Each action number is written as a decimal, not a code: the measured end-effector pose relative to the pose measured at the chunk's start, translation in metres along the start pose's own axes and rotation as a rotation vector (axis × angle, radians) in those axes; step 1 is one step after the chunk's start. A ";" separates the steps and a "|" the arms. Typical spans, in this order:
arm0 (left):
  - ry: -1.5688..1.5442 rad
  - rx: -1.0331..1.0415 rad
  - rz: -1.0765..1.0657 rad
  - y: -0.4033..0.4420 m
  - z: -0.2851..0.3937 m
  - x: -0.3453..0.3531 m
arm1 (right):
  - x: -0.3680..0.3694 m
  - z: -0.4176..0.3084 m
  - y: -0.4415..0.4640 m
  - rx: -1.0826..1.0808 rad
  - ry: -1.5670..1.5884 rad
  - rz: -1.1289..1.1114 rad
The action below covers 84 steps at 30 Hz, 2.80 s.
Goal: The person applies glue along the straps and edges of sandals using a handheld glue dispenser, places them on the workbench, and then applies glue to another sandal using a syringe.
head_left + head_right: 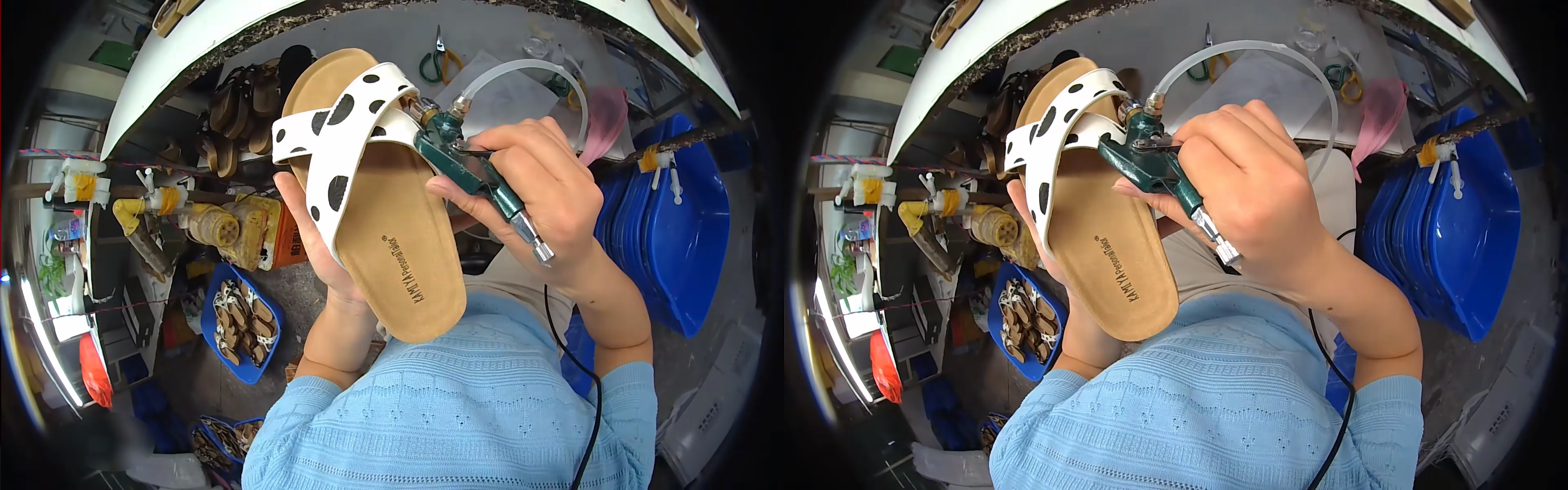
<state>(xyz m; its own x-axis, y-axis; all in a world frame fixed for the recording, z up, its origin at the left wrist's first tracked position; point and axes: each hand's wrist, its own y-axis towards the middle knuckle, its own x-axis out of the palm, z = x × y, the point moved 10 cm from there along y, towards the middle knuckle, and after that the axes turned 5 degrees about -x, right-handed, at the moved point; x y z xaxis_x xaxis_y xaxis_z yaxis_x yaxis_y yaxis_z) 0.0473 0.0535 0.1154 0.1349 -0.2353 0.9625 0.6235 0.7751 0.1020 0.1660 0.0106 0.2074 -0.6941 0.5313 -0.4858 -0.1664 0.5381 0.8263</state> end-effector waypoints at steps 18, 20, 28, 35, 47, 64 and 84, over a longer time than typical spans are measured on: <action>0.011 0.015 -0.111 0.005 0.004 -0.001 | -0.005 0.003 -0.002 0.080 0.017 -0.026; 0.010 0.020 -0.105 0.005 0.004 -0.002 | -0.005 0.006 -0.003 0.108 0.025 -0.044; -0.038 0.164 -0.003 0.012 0.027 -0.038 | -0.006 0.013 -0.011 0.160 0.032 -0.083; 0.151 0.063 0.027 0.026 0.013 -0.029 | -0.004 0.007 -0.013 0.122 0.078 -0.067; 0.079 0.068 0.066 0.031 0.013 -0.032 | -0.001 0.012 -0.020 0.181 0.144 -0.023; 0.365 0.010 0.393 0.035 0.020 -0.065 | -0.028 -0.008 -0.015 0.163 0.487 -0.049; 0.214 0.100 0.336 0.027 0.007 -0.059 | 0.021 -0.036 -0.013 -0.139 0.224 -0.092</action>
<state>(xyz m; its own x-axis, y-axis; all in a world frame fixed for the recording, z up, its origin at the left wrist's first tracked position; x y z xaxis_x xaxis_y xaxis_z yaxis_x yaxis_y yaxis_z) 0.0509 0.0920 0.0632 0.4822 -0.0683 0.8734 0.4411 0.8803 -0.1747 0.1284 -0.0085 0.1963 -0.8063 0.3185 -0.4984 -0.3197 0.4744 0.8202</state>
